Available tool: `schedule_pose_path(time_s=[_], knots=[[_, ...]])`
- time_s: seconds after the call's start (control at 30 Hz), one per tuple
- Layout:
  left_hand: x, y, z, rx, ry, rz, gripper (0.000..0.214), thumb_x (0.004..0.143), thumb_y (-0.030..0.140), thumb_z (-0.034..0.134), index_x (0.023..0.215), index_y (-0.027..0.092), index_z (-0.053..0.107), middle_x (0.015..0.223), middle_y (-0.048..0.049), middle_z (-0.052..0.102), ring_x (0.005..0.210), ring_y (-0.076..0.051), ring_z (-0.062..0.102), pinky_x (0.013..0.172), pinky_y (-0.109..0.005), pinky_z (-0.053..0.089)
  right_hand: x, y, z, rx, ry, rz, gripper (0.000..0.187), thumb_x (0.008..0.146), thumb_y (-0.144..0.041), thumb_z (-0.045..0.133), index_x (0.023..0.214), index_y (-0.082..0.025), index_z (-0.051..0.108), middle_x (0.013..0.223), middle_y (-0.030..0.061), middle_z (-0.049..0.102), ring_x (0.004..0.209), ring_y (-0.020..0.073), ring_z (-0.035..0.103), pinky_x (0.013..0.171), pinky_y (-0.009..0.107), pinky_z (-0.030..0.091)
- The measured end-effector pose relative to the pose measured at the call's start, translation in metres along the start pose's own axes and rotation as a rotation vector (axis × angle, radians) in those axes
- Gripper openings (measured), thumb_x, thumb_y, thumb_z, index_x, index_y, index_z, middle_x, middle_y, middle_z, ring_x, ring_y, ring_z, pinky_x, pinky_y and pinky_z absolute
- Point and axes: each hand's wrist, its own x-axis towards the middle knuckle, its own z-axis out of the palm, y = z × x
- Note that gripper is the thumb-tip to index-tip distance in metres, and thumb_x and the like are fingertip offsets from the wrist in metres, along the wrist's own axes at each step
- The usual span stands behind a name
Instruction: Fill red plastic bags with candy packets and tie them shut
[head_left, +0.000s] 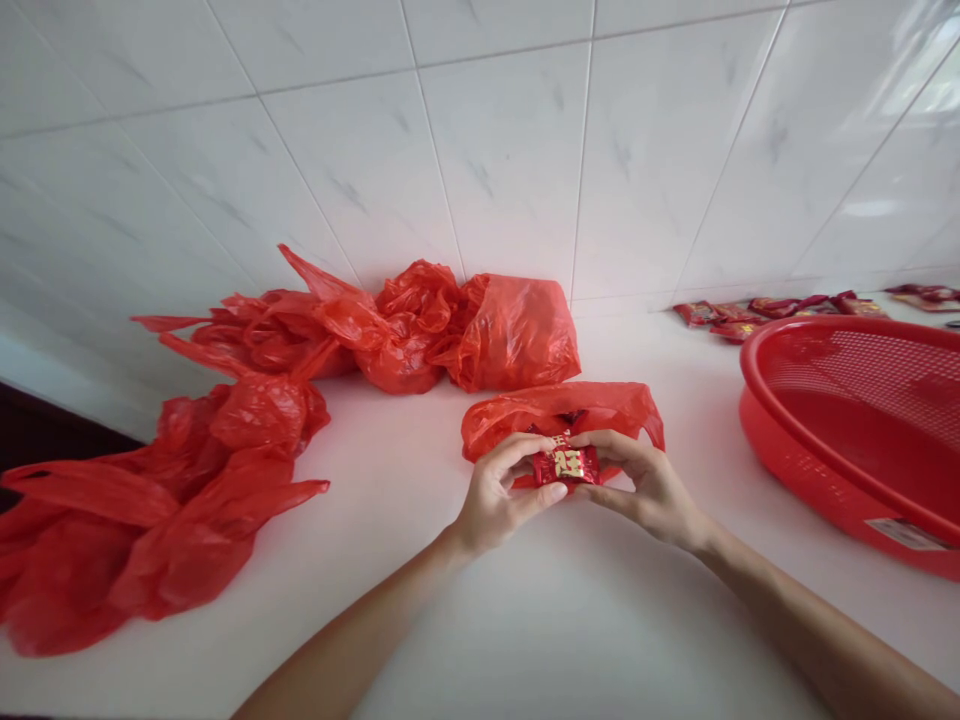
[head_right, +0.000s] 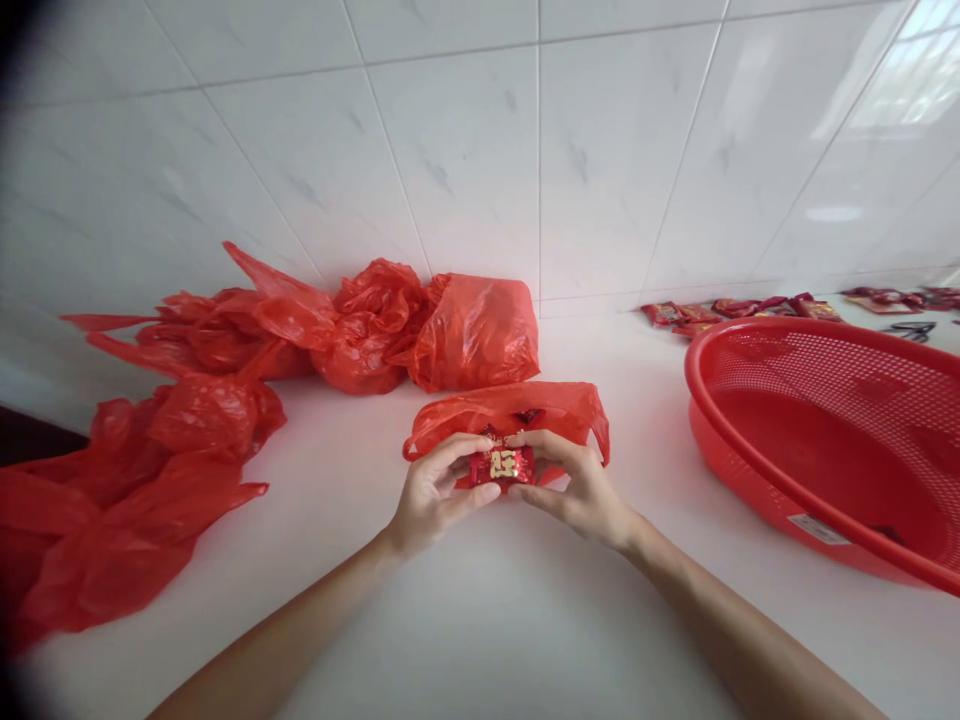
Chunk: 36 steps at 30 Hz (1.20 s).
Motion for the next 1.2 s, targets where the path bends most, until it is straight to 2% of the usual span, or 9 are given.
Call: schedule_pose_path(time_s=[0.23, 0.43, 0.7, 1.07, 1.2], knots=[[-0.0011, -0.0043, -0.0009, 0.0, -0.01, 0.005, 0.039, 0.078, 0.027, 0.082, 0.115, 0.021, 0.07, 0.114, -0.0086, 0.069, 0.105, -0.024, 0.072, 0.089, -0.037, 0.063, -0.0001, 0.0026, -0.0002, -0.03, -0.005, -0.021, 0.041, 0.087, -0.031, 0.076, 0.124, -0.021, 0.062, 0.109, 0.0082, 0.076, 0.091, 0.0196, 0.074, 0.083, 0.032, 0.062], [-0.004, -0.006, -0.0008, 0.055, -0.003, 0.031, 0.048, 0.08, 0.026, 0.08, 0.125, 0.023, 0.064, 0.119, -0.009, 0.071, 0.107, -0.025, 0.072, 0.09, -0.038, 0.063, -0.0009, 0.0027, 0.0001, -0.041, -0.025, -0.045, 0.04, 0.089, -0.027, 0.072, 0.127, -0.021, 0.059, 0.116, 0.0102, 0.076, 0.097, 0.0209, 0.075, 0.083, 0.032, 0.062], [-0.0034, -0.0071, -0.0024, 0.192, -0.008, 0.096, 0.046, 0.082, 0.024, 0.078, 0.124, 0.022, 0.063, 0.119, -0.0092, 0.069, 0.108, -0.025, 0.071, 0.094, -0.041, 0.061, -0.0018, 0.0059, 0.0001, -0.109, -0.009, -0.051, 0.041, 0.089, -0.026, 0.073, 0.127, -0.021, 0.06, 0.114, 0.009, 0.076, 0.094, 0.0197, 0.074, 0.083, 0.031, 0.062], [-0.0024, -0.0089, -0.0014, 0.236, 0.0, 0.078, 0.043, 0.082, 0.029, 0.077, 0.123, 0.022, 0.063, 0.117, -0.0094, 0.07, 0.105, -0.026, 0.071, 0.091, -0.043, 0.06, -0.0005, 0.0066, 0.0024, -0.088, -0.02, -0.031, 0.04, 0.09, -0.029, 0.07, 0.128, -0.021, 0.059, 0.108, 0.0073, 0.077, 0.09, 0.0192, 0.074, 0.08, 0.031, 0.061], [-0.0017, -0.0072, -0.0024, 0.29, 0.0, 0.124, 0.044, 0.082, 0.029, 0.077, 0.123, 0.022, 0.063, 0.116, -0.0092, 0.07, 0.104, -0.025, 0.071, 0.092, -0.045, 0.06, -0.0009, 0.0052, 0.0025, -0.079, -0.025, -0.022, 0.04, 0.09, -0.029, 0.07, 0.128, -0.021, 0.058, 0.113, 0.0098, 0.076, 0.092, 0.0207, 0.074, 0.081, 0.034, 0.062]])
